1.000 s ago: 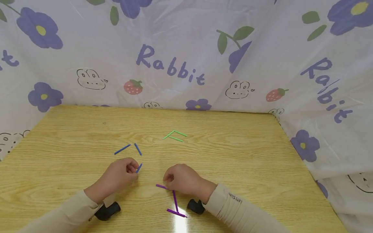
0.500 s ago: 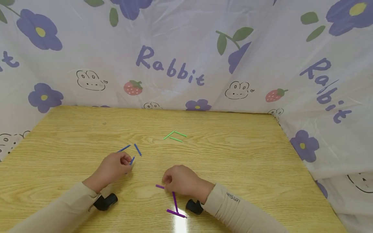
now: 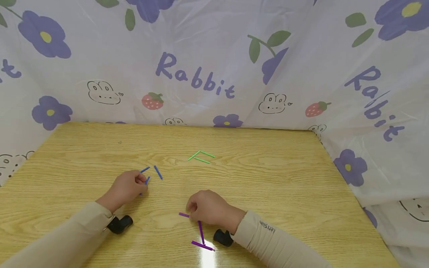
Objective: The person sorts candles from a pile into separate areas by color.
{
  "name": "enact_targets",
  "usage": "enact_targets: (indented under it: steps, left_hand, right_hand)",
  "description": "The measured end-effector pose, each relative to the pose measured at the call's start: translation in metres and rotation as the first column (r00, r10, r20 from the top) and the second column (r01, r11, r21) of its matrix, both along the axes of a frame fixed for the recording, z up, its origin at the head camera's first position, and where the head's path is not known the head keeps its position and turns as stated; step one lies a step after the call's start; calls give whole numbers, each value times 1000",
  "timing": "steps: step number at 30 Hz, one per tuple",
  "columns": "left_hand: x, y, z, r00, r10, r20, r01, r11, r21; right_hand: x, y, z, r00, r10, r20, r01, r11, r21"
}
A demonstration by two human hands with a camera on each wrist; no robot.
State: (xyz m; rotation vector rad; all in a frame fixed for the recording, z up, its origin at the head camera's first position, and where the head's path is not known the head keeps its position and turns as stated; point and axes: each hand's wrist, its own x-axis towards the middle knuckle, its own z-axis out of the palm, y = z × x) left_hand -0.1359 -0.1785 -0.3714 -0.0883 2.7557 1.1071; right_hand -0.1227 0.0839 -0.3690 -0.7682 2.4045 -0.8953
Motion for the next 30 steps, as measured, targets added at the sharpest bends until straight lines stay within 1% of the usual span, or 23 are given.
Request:
enact_targets:
  steps: [6, 11, 18, 25, 30]
  left_hand:
    - [-7, -3, -1, 1000, -5, 2, 5, 999, -33]
    - [-10, -3, 1, 1000, -6, 23, 8, 999, -54]
    - [-15, -4, 0, 999, -32, 12, 34, 991, -129]
    - [-16, -4, 3, 998, -59, 22, 62, 988, -143]
    - [-18, -4, 6, 997, -67, 37, 72, 985, -157]
  right_hand:
    - [1, -1, 2, 1000, 4, -7, -4, 1000, 13]
    - [1, -2, 2, 1000, 1, -4, -1, 1000, 17]
    - [0, -2, 1, 1000, 3, -8, -3, 1000, 24]
    - [-1, -1, 0, 1000, 3, 5, -3, 1000, 22]
    - [-2, -1, -1, 1000, 9, -10, -9, 1000, 30]
